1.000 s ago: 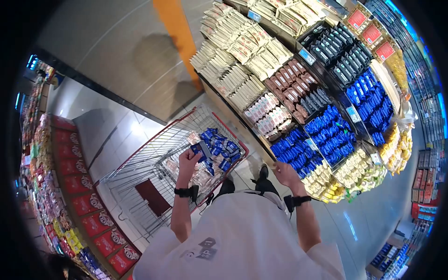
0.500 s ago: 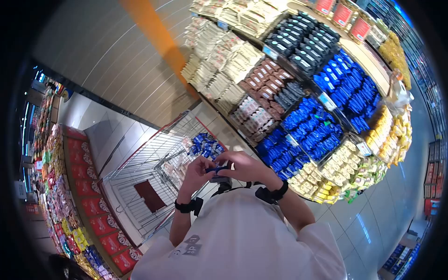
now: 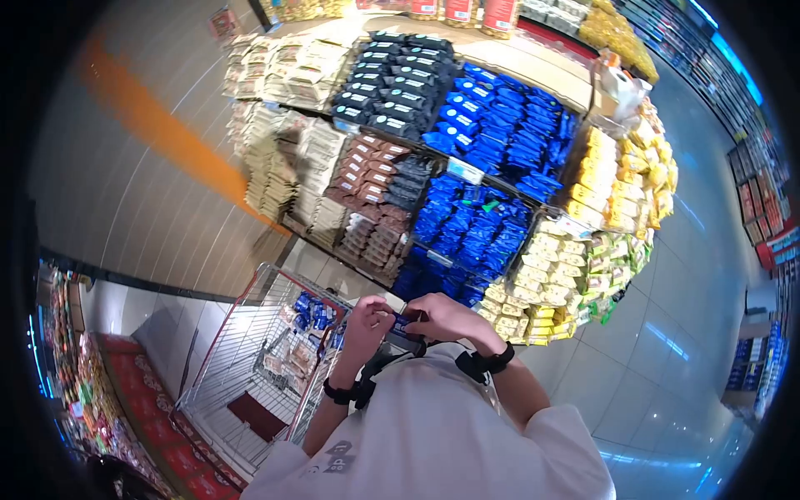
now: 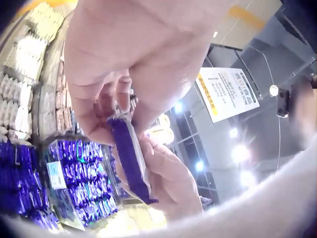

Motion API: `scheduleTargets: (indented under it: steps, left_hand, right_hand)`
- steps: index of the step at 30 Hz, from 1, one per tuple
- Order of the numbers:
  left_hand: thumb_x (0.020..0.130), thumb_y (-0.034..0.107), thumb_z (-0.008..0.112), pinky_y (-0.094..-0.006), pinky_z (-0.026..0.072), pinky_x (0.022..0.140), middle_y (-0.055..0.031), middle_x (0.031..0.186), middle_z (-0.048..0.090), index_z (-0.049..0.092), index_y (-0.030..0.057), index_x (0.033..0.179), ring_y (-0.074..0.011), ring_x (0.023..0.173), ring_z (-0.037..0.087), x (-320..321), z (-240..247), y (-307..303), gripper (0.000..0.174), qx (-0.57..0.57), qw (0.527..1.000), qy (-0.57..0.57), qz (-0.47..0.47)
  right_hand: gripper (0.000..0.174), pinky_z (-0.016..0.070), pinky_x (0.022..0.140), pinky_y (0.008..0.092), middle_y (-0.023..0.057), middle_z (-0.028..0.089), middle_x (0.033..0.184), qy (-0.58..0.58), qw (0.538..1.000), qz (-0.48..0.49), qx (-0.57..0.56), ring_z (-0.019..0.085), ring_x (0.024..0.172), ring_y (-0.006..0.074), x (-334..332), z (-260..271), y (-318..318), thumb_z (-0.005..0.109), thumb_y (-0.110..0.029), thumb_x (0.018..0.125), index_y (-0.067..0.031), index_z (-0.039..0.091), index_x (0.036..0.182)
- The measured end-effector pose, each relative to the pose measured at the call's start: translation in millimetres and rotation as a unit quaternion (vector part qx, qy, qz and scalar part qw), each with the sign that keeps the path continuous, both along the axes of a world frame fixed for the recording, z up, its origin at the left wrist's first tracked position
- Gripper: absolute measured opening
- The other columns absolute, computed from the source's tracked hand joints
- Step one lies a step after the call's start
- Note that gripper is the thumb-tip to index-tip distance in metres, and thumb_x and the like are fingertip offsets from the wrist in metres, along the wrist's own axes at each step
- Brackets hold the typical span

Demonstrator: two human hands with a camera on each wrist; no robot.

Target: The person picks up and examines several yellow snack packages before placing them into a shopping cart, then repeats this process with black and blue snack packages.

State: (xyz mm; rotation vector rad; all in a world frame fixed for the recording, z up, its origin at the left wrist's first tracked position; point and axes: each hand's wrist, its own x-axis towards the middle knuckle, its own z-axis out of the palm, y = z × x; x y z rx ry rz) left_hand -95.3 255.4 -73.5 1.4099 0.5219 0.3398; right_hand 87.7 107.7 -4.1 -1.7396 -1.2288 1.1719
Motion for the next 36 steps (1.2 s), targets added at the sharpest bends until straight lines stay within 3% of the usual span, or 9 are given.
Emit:
scheduleTargets:
  steps: [3, 6, 8, 13, 17, 26, 29, 32, 36]
  left_hand:
    - [0.1, 0.017, 0.069, -0.0258, 0.0546, 0.071, -0.0074, 0.104, 0.066, 0.055, 0.002, 0.126, -0.0114, 0.085, 0.067, 17, 6, -6, 0.034, -0.044, 0.999, 0.007, -0.022]
    - [0.101, 0.017, 0.069, -0.0252, 0.0542, 0.071, -0.0062, 0.099, 0.068, 0.059, 0.0011, 0.119, -0.01, 0.084, 0.067, 23, -1, -4, 0.027, 0.008, 0.997, 0.06, -0.046]
    - [0.1, 0.014, 0.068, -0.0249, 0.0541, 0.072, -0.0058, 0.095, 0.069, 0.062, 0.0002, 0.112, -0.0096, 0.082, 0.067, 25, 6, -5, 0.019, 0.017, 0.996, 0.079, -0.04]
    - [0.101, 0.006, 0.064, -0.025, 0.0537, 0.074, -0.0066, 0.097, 0.069, 0.061, -0.0004, 0.111, -0.0108, 0.082, 0.066, 11, -19, -2, 0.012, 0.009, 0.996, 0.084, -0.024]
    - [0.102, 0.005, 0.061, -0.0254, 0.0538, 0.074, -0.0077, 0.097, 0.069, 0.06, -0.0004, 0.112, -0.0113, 0.08, 0.065, 0, -26, -3, 0.011, 0.004, 0.995, 0.098, 0.005]
    - [0.101, 0.006, 0.064, -0.0241, 0.0539, 0.074, -0.0059, 0.095, 0.07, 0.061, -0.0003, 0.113, -0.0101, 0.083, 0.066, -22, -28, 7, 0.014, 0.004, 0.988, 0.141, 0.056]
    - [0.101, 0.005, 0.063, -0.0242, 0.0536, 0.073, -0.0056, 0.094, 0.07, 0.062, 0.0004, 0.112, -0.0098, 0.081, 0.065, -28, -29, 8, 0.012, 0.008, 0.989, 0.127, 0.07]
    - [0.101, 0.005, 0.063, -0.0238, 0.0529, 0.072, -0.005, 0.092, 0.069, 0.062, 0.0006, 0.111, -0.0097, 0.08, 0.064, -33, -33, 8, 0.011, -0.004, 0.991, 0.11, 0.082]
    - [0.101, 0.005, 0.063, -0.0235, 0.0521, 0.071, -0.0045, 0.091, 0.068, 0.062, 0.0004, 0.11, -0.0097, 0.078, 0.063, -35, -30, 10, 0.011, -0.005, 0.989, 0.123, 0.082]
  right_hand:
    - [0.026, 0.0528, 0.068, 0.0349, 0.0116, 0.072, 0.087, -0.053, 0.993, -0.017, 0.105, 0.068, 0.074, 0.0203, 29, 3, -28, 0.075, -0.013, 0.089, 0.0005, 0.07, 0.11]
    - [0.027, 0.0542, 0.075, 0.0398, 0.0181, 0.071, 0.094, -0.109, 0.978, -0.132, 0.12, 0.071, 0.085, 0.0294, 59, 38, -56, 0.074, -0.012, 0.088, -0.0002, 0.066, 0.111]
    - [0.025, 0.0539, 0.074, 0.0394, 0.0176, 0.07, 0.09, -0.141, 0.958, -0.236, 0.085, 0.07, 0.08, 0.0283, 72, 80, -73, 0.072, -0.01, 0.09, -0.0005, 0.063, 0.112]
    - [0.021, 0.0549, 0.073, 0.0376, 0.0195, 0.071, 0.09, -0.339, 0.813, -0.434, 0.19, 0.073, 0.082, 0.0272, 104, 129, -85, 0.07, -0.001, 0.095, 0.0025, 0.061, 0.113]
    - [0.021, 0.0525, 0.081, 0.0466, 0.0202, 0.073, 0.097, -0.489, 0.71, -0.472, 0.181, 0.069, 0.091, 0.0398, 140, 135, -80, 0.07, -0.003, 0.092, -0.0014, 0.064, 0.112]
    - [0.012, 0.0524, 0.083, 0.0457, 0.0156, 0.074, 0.092, -0.508, 0.719, -0.462, 0.11, 0.068, 0.087, 0.0371, 185, 112, -65, 0.069, -0.005, 0.091, -0.006, 0.067, 0.103]
    - [0.019, 0.0539, 0.076, 0.0465, 0.0205, 0.073, 0.094, -0.523, 0.73, -0.428, 0.103, 0.069, 0.088, 0.0411, 189, 109, -63, 0.068, -0.001, 0.089, -0.0041, 0.067, 0.108]
    - [0.012, 0.0513, 0.084, 0.0449, 0.0135, 0.074, 0.095, -0.548, 0.728, -0.407, 0.068, 0.068, 0.092, 0.034, 194, 103, -63, 0.067, -0.003, 0.088, -0.0054, 0.069, 0.1]
    - [0.012, 0.0528, 0.082, 0.0449, 0.0148, 0.074, 0.094, -0.561, 0.729, -0.385, 0.082, 0.069, 0.089, 0.0349, 207, 88, -64, 0.066, -0.002, 0.089, -0.0038, 0.073, 0.098]
